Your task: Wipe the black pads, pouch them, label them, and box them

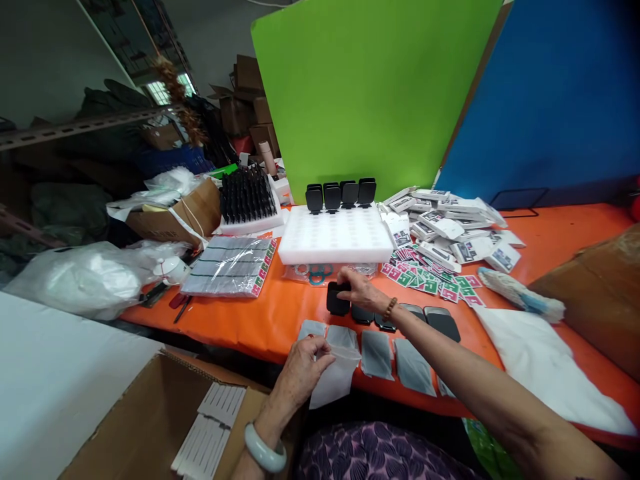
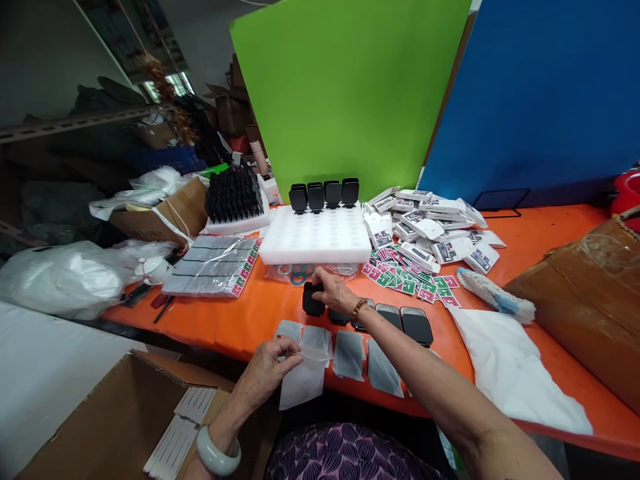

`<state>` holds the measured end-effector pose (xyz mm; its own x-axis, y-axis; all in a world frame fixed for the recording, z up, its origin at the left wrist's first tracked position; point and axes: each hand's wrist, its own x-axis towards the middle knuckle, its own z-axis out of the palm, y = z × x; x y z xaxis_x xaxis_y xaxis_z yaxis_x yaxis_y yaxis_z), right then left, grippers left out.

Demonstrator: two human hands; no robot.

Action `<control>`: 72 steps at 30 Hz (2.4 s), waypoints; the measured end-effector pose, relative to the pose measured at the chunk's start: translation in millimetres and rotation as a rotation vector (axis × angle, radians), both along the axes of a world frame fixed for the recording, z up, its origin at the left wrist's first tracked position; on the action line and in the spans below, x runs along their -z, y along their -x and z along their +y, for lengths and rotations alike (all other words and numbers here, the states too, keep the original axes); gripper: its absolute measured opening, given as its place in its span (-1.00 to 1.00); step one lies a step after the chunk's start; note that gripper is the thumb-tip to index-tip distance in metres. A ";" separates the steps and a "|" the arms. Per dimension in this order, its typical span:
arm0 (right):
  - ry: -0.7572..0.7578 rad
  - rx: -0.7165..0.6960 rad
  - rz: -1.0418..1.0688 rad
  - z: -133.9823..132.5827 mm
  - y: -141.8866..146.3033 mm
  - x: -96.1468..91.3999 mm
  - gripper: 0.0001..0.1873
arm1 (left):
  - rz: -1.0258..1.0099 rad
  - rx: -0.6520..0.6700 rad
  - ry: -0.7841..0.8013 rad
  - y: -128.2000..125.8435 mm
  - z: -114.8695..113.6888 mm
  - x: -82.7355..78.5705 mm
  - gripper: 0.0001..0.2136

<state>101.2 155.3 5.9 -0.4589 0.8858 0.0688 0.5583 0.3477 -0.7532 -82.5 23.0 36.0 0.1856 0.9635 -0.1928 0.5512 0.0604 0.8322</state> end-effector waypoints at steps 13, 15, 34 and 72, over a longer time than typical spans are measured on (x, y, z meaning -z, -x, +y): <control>0.001 0.265 0.650 -124.1 -50.2 -25.3 -0.79 | -0.176 0.092 -0.005 -39.3 0.8 -29.3 -0.87; 0.006 0.288 0.606 -132.6 -53.6 -23.6 -0.80 | -0.198 0.097 -0.009 -46.8 -0.1 -31.9 -0.87; 0.040 -0.032 0.432 -138.8 -79.7 -44.9 -0.60 | -0.547 0.353 0.166 -74.8 9.9 -58.6 -0.83; 0.137 0.355 0.891 -120.5 -77.9 -39.6 -0.73 | -0.071 -0.180 -0.389 -61.0 -4.7 -9.4 -0.83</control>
<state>179.0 34.8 45.6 0.0074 0.9890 0.1477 -0.1816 0.1466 -0.9724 -21.4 18.2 45.4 0.0077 0.9801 0.1982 0.5011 -0.1753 0.8474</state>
